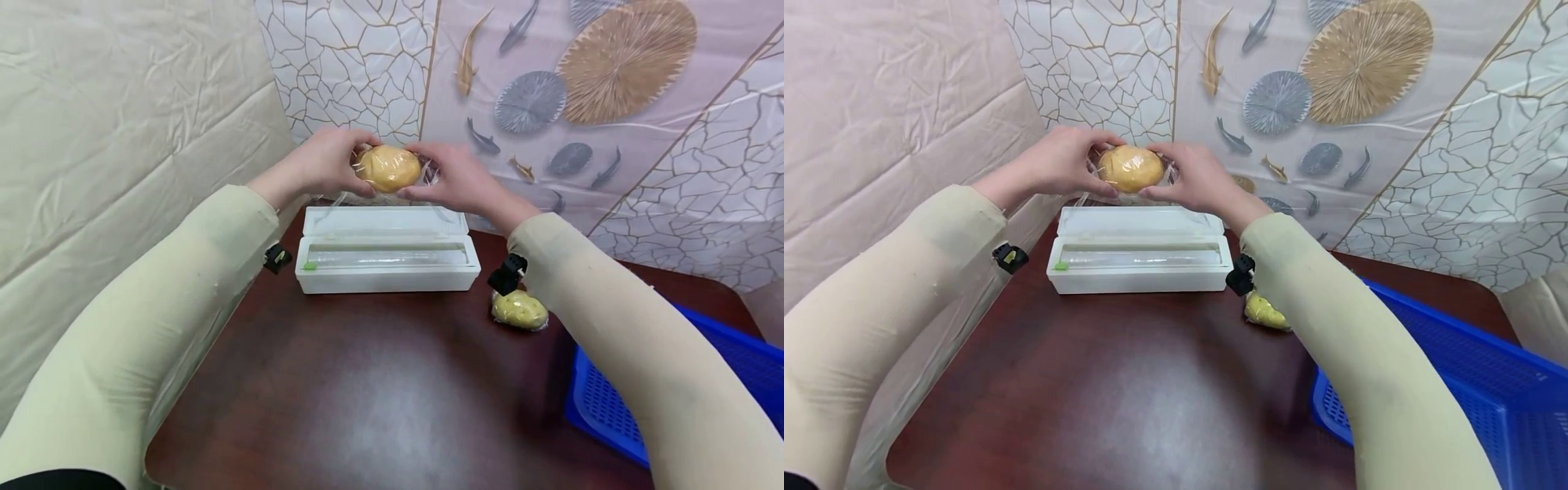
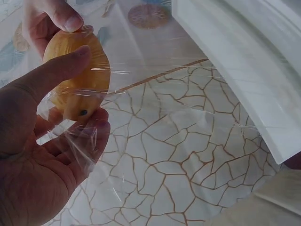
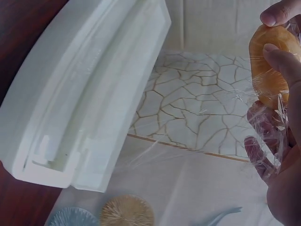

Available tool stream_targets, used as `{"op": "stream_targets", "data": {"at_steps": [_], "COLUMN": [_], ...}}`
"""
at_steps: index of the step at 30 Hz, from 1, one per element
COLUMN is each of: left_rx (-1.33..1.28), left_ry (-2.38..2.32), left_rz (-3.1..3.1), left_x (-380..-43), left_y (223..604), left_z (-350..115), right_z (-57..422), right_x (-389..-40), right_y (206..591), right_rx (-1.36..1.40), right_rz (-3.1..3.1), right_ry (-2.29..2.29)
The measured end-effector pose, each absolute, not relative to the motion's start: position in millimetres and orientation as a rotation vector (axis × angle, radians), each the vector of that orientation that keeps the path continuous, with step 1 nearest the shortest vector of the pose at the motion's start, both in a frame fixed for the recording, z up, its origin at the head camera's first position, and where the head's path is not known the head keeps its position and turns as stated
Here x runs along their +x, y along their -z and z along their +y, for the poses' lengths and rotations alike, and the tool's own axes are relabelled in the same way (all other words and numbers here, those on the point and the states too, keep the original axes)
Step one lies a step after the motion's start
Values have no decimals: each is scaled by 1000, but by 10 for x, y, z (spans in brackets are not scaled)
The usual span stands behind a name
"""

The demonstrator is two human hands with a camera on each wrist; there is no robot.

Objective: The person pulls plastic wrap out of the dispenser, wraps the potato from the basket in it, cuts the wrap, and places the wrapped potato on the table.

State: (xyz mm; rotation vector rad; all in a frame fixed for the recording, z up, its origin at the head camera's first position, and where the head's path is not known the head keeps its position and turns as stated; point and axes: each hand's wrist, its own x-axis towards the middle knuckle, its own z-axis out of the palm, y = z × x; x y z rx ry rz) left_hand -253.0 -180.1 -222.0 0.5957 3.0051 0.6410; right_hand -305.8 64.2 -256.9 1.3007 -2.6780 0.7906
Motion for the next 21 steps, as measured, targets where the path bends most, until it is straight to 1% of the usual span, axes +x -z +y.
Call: {"op": "stream_targets", "data": {"at_steps": [5,10,17,21], "left_rx": [610,644,672,712], "left_ry": [-655,-657,-611,-629], "left_rz": [3031,3029,2991,2941], "left_x": [-2472,-2343,-2099,-1908], "left_y": [2191,2195,2212,2326], "left_z": [-1806,-1818,-1798,-1770], "right_z": [664,688,740,790], "right_x": [-3043,-2943,-2706,-2516], "right_y": [2514,2492,2473,2571], "right_rx": [1329,1346,1428,1480], "right_rz": [-2624,-2628,-2614,-2631], "right_ry": [-753,-735,-694,-684]}}
